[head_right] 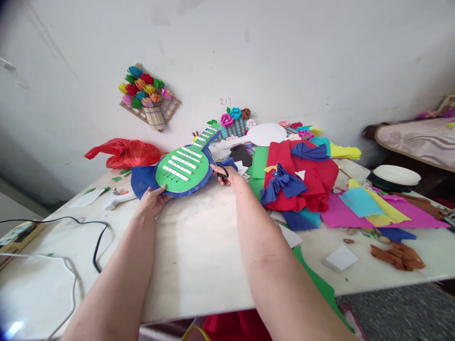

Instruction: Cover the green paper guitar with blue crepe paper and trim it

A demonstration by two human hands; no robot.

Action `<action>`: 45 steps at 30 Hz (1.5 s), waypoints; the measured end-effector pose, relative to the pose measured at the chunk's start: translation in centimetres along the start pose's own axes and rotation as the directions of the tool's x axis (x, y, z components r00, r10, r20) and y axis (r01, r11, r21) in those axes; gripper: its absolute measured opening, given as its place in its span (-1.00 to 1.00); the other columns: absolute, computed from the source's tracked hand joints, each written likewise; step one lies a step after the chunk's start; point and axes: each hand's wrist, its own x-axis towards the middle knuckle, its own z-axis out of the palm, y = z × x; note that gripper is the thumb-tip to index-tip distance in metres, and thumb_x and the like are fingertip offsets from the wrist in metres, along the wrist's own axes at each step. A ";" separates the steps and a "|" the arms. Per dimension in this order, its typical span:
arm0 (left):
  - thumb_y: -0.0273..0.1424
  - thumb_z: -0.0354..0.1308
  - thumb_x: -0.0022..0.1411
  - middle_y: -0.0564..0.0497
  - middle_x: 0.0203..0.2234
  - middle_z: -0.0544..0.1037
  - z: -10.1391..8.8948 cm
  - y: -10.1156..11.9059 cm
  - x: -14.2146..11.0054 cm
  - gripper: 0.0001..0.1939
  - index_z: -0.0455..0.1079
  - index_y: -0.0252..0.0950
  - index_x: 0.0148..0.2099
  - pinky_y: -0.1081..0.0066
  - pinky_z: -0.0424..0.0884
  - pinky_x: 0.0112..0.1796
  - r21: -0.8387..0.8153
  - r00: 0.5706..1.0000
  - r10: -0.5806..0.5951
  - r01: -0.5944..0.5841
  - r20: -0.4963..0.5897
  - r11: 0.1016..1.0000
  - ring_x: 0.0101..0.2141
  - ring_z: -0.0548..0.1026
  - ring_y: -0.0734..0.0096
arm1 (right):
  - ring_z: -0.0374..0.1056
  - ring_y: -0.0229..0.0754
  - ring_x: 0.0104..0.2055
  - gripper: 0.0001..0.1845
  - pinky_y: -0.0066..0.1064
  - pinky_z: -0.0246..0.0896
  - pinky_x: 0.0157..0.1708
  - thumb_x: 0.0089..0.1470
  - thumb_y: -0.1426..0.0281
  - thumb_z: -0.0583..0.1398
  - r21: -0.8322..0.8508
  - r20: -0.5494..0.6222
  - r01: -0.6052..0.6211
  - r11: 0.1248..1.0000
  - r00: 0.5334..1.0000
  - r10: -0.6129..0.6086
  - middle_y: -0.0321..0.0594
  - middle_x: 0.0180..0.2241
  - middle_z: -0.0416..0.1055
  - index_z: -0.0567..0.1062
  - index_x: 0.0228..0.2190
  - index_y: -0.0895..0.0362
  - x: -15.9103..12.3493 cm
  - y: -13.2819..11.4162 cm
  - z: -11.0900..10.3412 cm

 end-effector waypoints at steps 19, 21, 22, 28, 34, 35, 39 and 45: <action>-0.72 0.15 0.03 0.00 -0.40 0.56 0.0 0.3 -0.2 -0.63 0.27 -0.31 -0.13 0.27 0.56 -0.40 0.021 1.000 -0.001 0.001 -0.001 1.000 -0.50 0.55 0.39 | 0.00 -0.49 -0.82 -0.64 -0.64 -0.15 -0.85 -0.07 0.15 0.31 -0.087 -0.142 0.054 0.995 0.988 -0.066 -0.44 -0.80 0.18 0.44 -0.50 0.22 0.2 0.0 0.4; -0.72 0.14 0.04 0.00 -0.42 0.55 0.0 0.3 -0.2 -0.66 0.28 -0.32 -0.15 0.25 0.56 -0.39 0.030 1.000 0.008 -0.008 0.005 1.000 -0.50 0.55 0.39 | 0.01 -0.48 -0.81 -0.63 -0.63 -0.12 -0.84 -0.06 0.14 0.30 -0.077 -0.137 0.046 0.996 0.989 -0.057 -0.44 -0.79 0.18 0.44 -0.50 0.22 0.0 -0.1 0.3; -0.73 0.13 0.04 0.00 -0.43 0.55 0.0 0.3 -0.2 -0.67 0.29 -0.32 -0.15 0.25 0.56 -0.39 0.032 1.000 0.011 -0.012 0.011 0.999 -0.50 0.55 0.39 | 0.02 -0.48 -0.81 -0.61 -0.63 -0.10 -0.84 -0.07 0.12 0.30 -0.065 -0.129 0.044 0.997 0.990 -0.052 -0.43 -0.79 0.19 0.43 -0.50 0.22 -0.1 -0.1 0.3; -0.73 0.13 0.05 0.01 -0.42 0.55 -0.3 0.1 -0.1 -0.66 0.29 -0.30 -0.15 0.25 0.56 -0.40 0.057 0.999 0.002 -0.005 0.054 0.998 -0.51 0.53 0.42 | 0.12 -0.42 -0.79 -0.51 -0.59 -0.05 -0.84 -0.06 -0.01 0.24 -0.014 -0.050 0.022 1.000 0.999 -0.022 -0.36 -0.74 0.26 0.39 -0.51 0.20 -0.4 -0.2 -0.1; -0.72 0.12 0.06 -0.01 -0.42 0.55 -0.1 0.2 -0.4 -0.65 0.28 -0.31 -0.12 0.27 0.56 -0.39 0.072 0.997 -0.017 0.012 0.076 0.997 -0.50 0.54 0.41 | 0.16 -0.38 -0.78 -0.48 -0.58 -0.08 -0.86 -0.08 -0.07 0.22 0.002 -0.027 0.022 1.000 0.999 -0.022 -0.33 -0.74 0.28 0.32 -0.54 0.16 -0.2 -0.1 -0.2; -0.72 0.12 0.07 -0.01 -0.41 0.55 -0.1 0.2 -0.5 -0.65 0.28 -0.31 -0.11 0.27 0.56 -0.39 0.070 0.997 -0.014 0.009 0.081 0.998 -0.50 0.54 0.41 | 0.16 -0.38 -0.78 -0.48 -0.57 -0.09 -0.87 -0.08 -0.07 0.22 0.001 -0.028 0.027 1.000 0.999 -0.027 -0.33 -0.74 0.28 0.32 -0.54 0.16 -0.3 -0.1 -0.2; -0.74 0.10 0.07 -0.01 -0.41 0.55 0.0 0.3 -0.5 -0.64 0.27 -0.31 -0.10 0.27 0.56 -0.39 0.052 0.997 -0.012 0.008 0.078 0.999 -0.49 0.54 0.41 | 0.12 -0.41 -0.79 -0.49 -0.58 -0.07 -0.85 -0.09 -0.04 0.24 0.018 -0.051 0.036 0.999 0.998 -0.035 -0.35 -0.75 0.26 0.34 -0.54 0.17 -0.4 -0.3 0.0; -0.75 0.11 0.05 0.02 -0.39 0.55 0.1 0.6 -0.8 -0.61 0.26 -0.29 -0.10 0.29 0.56 -0.37 0.018 0.997 -0.020 0.019 0.069 1.000 -0.48 0.54 0.43 | 0.07 -0.44 -0.79 -0.52 -0.59 -0.05 -0.83 -0.12 0.02 0.29 0.024 -0.074 0.065 0.998 0.995 -0.064 -0.37 -0.76 0.24 0.37 -0.54 0.20 -0.6 -0.5 0.0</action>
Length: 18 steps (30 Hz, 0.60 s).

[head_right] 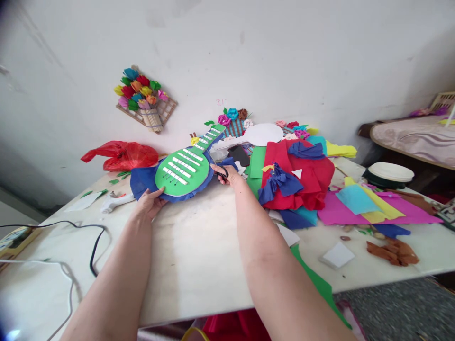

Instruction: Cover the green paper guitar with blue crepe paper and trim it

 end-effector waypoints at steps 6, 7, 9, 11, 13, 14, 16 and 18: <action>-0.77 0.12 0.04 0.04 -0.39 0.54 -0.2 0.1 0.1 -0.57 0.24 -0.26 -0.09 0.32 0.55 -0.38 -0.014 0.999 -0.006 0.005 -0.049 1.000 -0.49 0.53 0.46 | 0.05 -0.46 -0.79 -0.54 -0.61 -0.12 -0.82 -0.13 0.06 0.31 -0.007 0.013 0.022 1.000 1.000 -0.022 -0.39 -0.76 0.22 0.41 -0.51 0.22 0.2 0.2 -0.4; -0.76 0.13 0.04 0.04 -0.38 0.54 -0.3 0.1 0.2 -0.57 0.24 -0.26 -0.09 0.32 0.55 -0.38 -0.015 0.998 -0.012 0.011 -0.056 1.000 -0.49 0.53 0.45 | 0.04 -0.46 -0.79 -0.55 -0.61 -0.14 -0.82 -0.13 0.07 0.31 -0.012 0.014 0.024 1.000 1.000 -0.024 -0.39 -0.76 0.21 0.41 -0.50 0.23 0.2 0.2 -0.5; -0.76 0.14 0.03 0.03 -0.36 0.54 -0.3 0.1 0.2 -0.55 0.24 -0.25 -0.07 0.33 0.55 -0.38 -0.019 0.998 -0.017 0.016 -0.067 1.000 -0.47 0.53 0.45 | 0.02 -0.48 -0.79 -0.57 -0.61 -0.16 -0.82 -0.12 0.09 0.31 -0.031 0.013 0.027 0.999 1.000 -0.027 -0.41 -0.77 0.20 0.42 -0.51 0.23 0.2 0.2 -0.6; -0.76 0.15 0.03 0.02 -0.34 0.54 -0.4 0.1 0.2 -0.51 0.23 -0.24 -0.05 0.32 0.56 -0.38 -0.021 0.997 -0.015 0.014 -0.077 1.000 -0.46 0.54 0.43 | 0.00 -0.48 -0.79 -0.59 -0.62 -0.17 -0.82 -0.12 0.12 0.32 -0.062 0.009 0.035 0.997 0.999 -0.034 -0.42 -0.78 0.19 0.43 -0.52 0.23 0.1 0.1 -0.6; -0.75 0.16 0.02 0.01 -0.33 0.54 -0.4 0.2 0.2 -0.49 0.22 -0.23 -0.02 0.32 0.56 -0.37 -0.021 0.996 -0.014 0.012 -0.087 1.000 -0.45 0.54 0.43 | -0.01 -0.48 -0.79 -0.60 -0.61 -0.19 -0.82 -0.13 0.14 0.33 -0.098 0.005 0.056 0.994 0.998 -0.056 -0.42 -0.79 0.18 0.43 -0.53 0.24 0.0 -0.1 -0.6; -0.76 0.16 0.02 0.00 -0.33 0.54 -0.4 0.2 0.1 -0.48 0.21 -0.23 -0.01 0.31 0.56 -0.37 -0.021 0.996 -0.014 0.013 -0.091 1.000 -0.45 0.54 0.42 | 0.00 -0.48 -0.79 -0.61 -0.61 -0.19 -0.82 -0.13 0.14 0.33 -0.115 0.002 0.066 0.991 0.998 -0.067 -0.42 -0.79 0.18 0.43 -0.54 0.24 -0.1 -0.1 -0.6; -0.76 0.15 0.03 0.00 -0.33 0.54 -0.5 0.3 0.1 -0.48 0.21 -0.23 0.00 0.32 0.56 -0.37 -0.022 0.995 -0.014 0.012 -0.095 1.000 -0.47 0.54 0.43 | 0.00 -0.47 -0.79 -0.61 -0.60 -0.19 -0.82 -0.15 0.15 0.34 -0.139 -0.001 0.076 0.987 0.997 -0.077 -0.41 -0.79 0.18 0.44 -0.55 0.24 -0.2 -0.2 -0.6; -0.75 0.13 0.06 0.01 -0.35 0.54 -0.5 0.3 0.2 -0.51 0.22 -0.24 -0.01 0.32 0.56 -0.38 -0.023 0.996 -0.011 0.009 -0.089 1.000 -0.49 0.53 0.45 | 0.00 -0.47 -0.79 -0.62 -0.60 -0.19 -0.83 -0.15 0.15 0.34 -0.150 0.005 0.069 0.986 0.998 -0.069 -0.42 -0.79 0.18 0.45 -0.55 0.25 -0.2 -0.2 -0.7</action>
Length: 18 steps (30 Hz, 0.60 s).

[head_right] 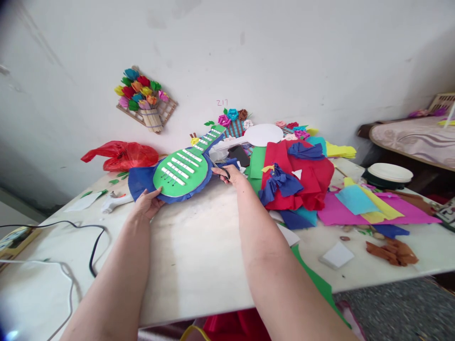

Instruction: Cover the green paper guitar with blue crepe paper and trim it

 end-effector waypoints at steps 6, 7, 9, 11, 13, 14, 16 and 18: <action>-0.74 0.10 0.08 0.00 -0.39 0.55 -0.2 0.0 0.2 -0.58 0.26 -0.27 -0.05 0.32 0.55 -0.40 0.000 1.000 0.018 -0.018 0.022 1.000 -0.50 0.54 0.43 | 0.03 -0.47 -0.78 -0.59 -0.61 -0.13 -0.81 -0.15 0.10 0.33 0.054 0.060 -0.035 0.998 0.998 0.031 -0.41 -0.76 0.21 0.48 -0.50 0.24 0.1 0.4 -0.5; -0.74 0.10 0.08 0.00 -0.40 0.55 -0.2 0.0 0.2 -0.58 0.27 -0.27 -0.05 0.32 0.55 -0.40 0.002 0.999 0.022 -0.022 0.026 1.000 -0.49 0.54 0.42 | 0.05 -0.46 -0.78 -0.57 -0.61 -0.12 -0.81 -0.15 0.07 0.32 0.067 0.071 -0.039 0.997 0.997 0.034 -0.40 -0.76 0.22 0.47 -0.49 0.23 0.1 0.5 -0.5; -0.74 0.09 0.08 0.00 -0.42 0.55 -0.2 0.0 0.2 -0.60 0.28 -0.28 -0.06 0.33 0.55 -0.40 0.014 0.999 0.027 -0.028 0.045 1.000 -0.48 0.55 0.41 | 0.08 -0.44 -0.77 -0.52 -0.60 -0.07 -0.80 -0.14 0.02 0.30 0.096 0.096 -0.045 0.994 0.995 0.036 -0.39 -0.75 0.24 0.46 -0.48 0.22 0.2 0.6 -0.6; -0.73 0.09 0.09 -0.01 -0.43 0.55 -0.2 0.0 0.1 -0.63 0.30 -0.30 -0.07 0.33 0.55 -0.40 0.032 0.998 0.029 -0.031 0.060 0.999 -0.49 0.55 0.40 | 0.11 -0.42 -0.77 -0.50 -0.58 -0.01 -0.79 -0.14 -0.02 0.28 0.119 0.118 -0.049 0.992 0.992 0.035 -0.37 -0.74 0.26 0.45 -0.46 0.21 0.3 0.8 -0.7; -0.72 0.09 0.09 -0.01 -0.44 0.55 -0.2 0.0 0.1 -0.65 0.31 -0.32 -0.08 0.32 0.55 -0.39 0.047 0.997 0.030 -0.033 0.067 0.998 -0.50 0.54 0.40 | 0.13 -0.41 -0.76 -0.48 -0.57 0.01 -0.78 -0.13 -0.04 0.27 0.129 0.130 -0.047 0.991 0.991 0.030 -0.36 -0.73 0.27 0.44 -0.45 0.20 0.5 0.9 -0.7; -0.72 0.09 0.09 -0.01 -0.44 0.55 -0.2 0.0 0.1 -0.65 0.31 -0.32 -0.08 0.32 0.55 -0.39 0.050 0.997 0.031 -0.035 0.067 0.998 -0.50 0.54 0.40 | 0.13 -0.40 -0.76 -0.47 -0.57 0.02 -0.78 -0.13 -0.05 0.26 0.129 0.134 -0.048 0.990 0.990 0.031 -0.36 -0.73 0.27 0.44 -0.45 0.20 0.5 1.0 -0.7; -0.73 0.10 0.08 -0.01 -0.44 0.55 -0.2 0.0 0.1 -0.63 0.30 -0.32 -0.07 0.31 0.55 -0.39 0.051 0.997 0.033 -0.036 0.066 0.998 -0.51 0.54 0.41 | 0.14 -0.40 -0.76 -0.46 -0.57 0.01 -0.78 -0.14 -0.07 0.25 0.126 0.138 -0.054 0.991 0.990 0.036 -0.36 -0.74 0.27 0.43 -0.45 0.20 0.6 1.1 -0.7; -0.73 0.09 0.09 -0.02 -0.42 0.56 -0.2 0.0 0.2 -0.62 0.29 -0.31 -0.07 0.31 0.55 -0.39 0.049 0.997 0.033 -0.037 0.067 0.998 -0.50 0.54 0.41 | 0.14 -0.40 -0.76 -0.45 -0.57 0.01 -0.79 -0.14 -0.07 0.25 0.124 0.139 -0.055 0.991 0.990 0.037 -0.36 -0.74 0.28 0.43 -0.45 0.20 0.6 1.1 -0.8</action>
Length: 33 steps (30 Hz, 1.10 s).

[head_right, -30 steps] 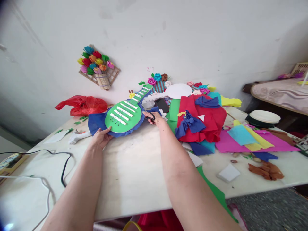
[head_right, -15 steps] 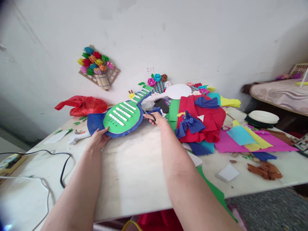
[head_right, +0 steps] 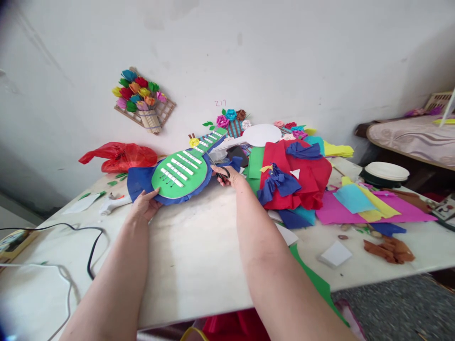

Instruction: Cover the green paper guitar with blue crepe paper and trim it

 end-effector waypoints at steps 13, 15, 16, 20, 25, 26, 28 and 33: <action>-0.71 0.13 0.07 -0.01 -0.37 0.56 0.0 0.0 0.0 -0.58 0.28 -0.27 -0.04 0.35 0.55 -0.37 0.006 1.000 0.006 -0.006 -0.017 1.000 -0.45 0.56 0.40 | 0.12 -0.40 -0.78 -0.46 -0.58 -0.07 -0.83 -0.12 -0.07 0.24 -0.073 -0.042 -0.100 0.992 0.994 0.097 -0.36 -0.76 0.26 0.41 -0.48 0.20 -0.4 -0.7 0.1; -0.71 0.15 0.05 -0.01 -0.35 0.57 0.0 0.0 -0.1 -0.55 0.28 -0.26 -0.03 0.35 0.55 -0.36 0.003 0.999 -0.005 0.005 -0.033 1.000 -0.44 0.56 0.39 | 0.14 -0.39 -0.78 -0.46 -0.58 -0.11 -0.84 -0.12 -0.08 0.23 -0.087 -0.047 -0.107 0.990 0.993 0.104 -0.35 -0.75 0.28 0.39 -0.48 0.19 -0.5 -0.8 0.2; -0.71 0.16 0.04 -0.02 -0.34 0.57 0.0 0.0 -0.1 -0.55 0.29 -0.26 -0.04 0.34 0.55 -0.36 0.002 0.999 -0.011 0.012 -0.035 1.000 -0.44 0.56 0.38 | 0.15 -0.39 -0.78 -0.45 -0.58 -0.11 -0.84 -0.12 -0.08 0.23 -0.091 -0.050 -0.105 0.990 0.994 0.101 -0.34 -0.75 0.29 0.38 -0.48 0.19 -0.5 -0.8 0.3; -0.71 0.14 0.06 -0.02 -0.39 0.57 0.2 0.1 -0.3 -0.62 0.32 -0.30 -0.07 0.34 0.55 -0.36 0.016 1.000 -0.009 0.009 0.016 1.000 -0.48 0.55 0.39 | 0.18 -0.37 -0.76 -0.44 -0.57 -0.11 -0.83 -0.14 -0.11 0.23 -0.095 -0.034 -0.071 0.993 0.997 0.068 -0.31 -0.73 0.31 0.33 -0.54 0.17 -0.5 -0.8 0.3; -0.73 0.12 0.07 0.00 -0.41 0.56 0.3 0.1 -0.4 -0.60 0.29 -0.30 -0.06 0.34 0.55 -0.37 0.026 1.000 -0.008 0.008 0.012 1.000 -0.51 0.54 0.43 | 0.18 -0.37 -0.77 -0.43 -0.56 -0.17 -0.84 -0.14 -0.12 0.22 -0.111 -0.029 -0.042 0.993 0.999 0.039 -0.31 -0.74 0.29 0.34 -0.56 0.18 -0.4 -0.7 0.4; -0.73 0.12 0.07 0.00 -0.41 0.56 0.3 0.1 -0.4 -0.60 0.29 -0.30 -0.05 0.34 0.55 -0.37 0.028 1.000 -0.010 0.009 0.016 1.000 -0.50 0.54 0.43 | 0.17 -0.37 -0.77 -0.43 -0.56 -0.19 -0.85 -0.14 -0.12 0.22 -0.112 -0.033 -0.039 0.993 0.999 0.036 -0.32 -0.75 0.28 0.33 -0.56 0.18 -0.3 -0.7 0.5; -0.72 0.13 0.07 -0.01 -0.39 0.56 0.3 0.1 -0.4 -0.59 0.28 -0.29 -0.05 0.34 0.54 -0.36 0.029 1.000 -0.012 0.012 0.023 1.000 -0.49 0.55 0.41 | 0.16 -0.38 -0.77 -0.43 -0.56 -0.20 -0.85 -0.14 -0.11 0.23 -0.110 -0.044 -0.033 0.993 0.999 0.028 -0.33 -0.75 0.27 0.32 -0.57 0.18 -0.3 -0.8 0.6; -0.72 0.17 0.03 -0.02 -0.33 0.57 0.2 0.1 -0.3 -0.53 0.26 -0.27 -0.02 0.33 0.54 -0.36 0.014 0.999 -0.035 0.035 -0.012 0.999 -0.48 0.55 0.40 | 0.13 -0.41 -0.78 -0.44 -0.57 -0.22 -0.85 -0.17 -0.09 0.26 -0.114 -0.088 -0.021 0.993 0.996 0.011 -0.34 -0.75 0.26 0.30 -0.61 0.17 -0.7 -1.2 0.9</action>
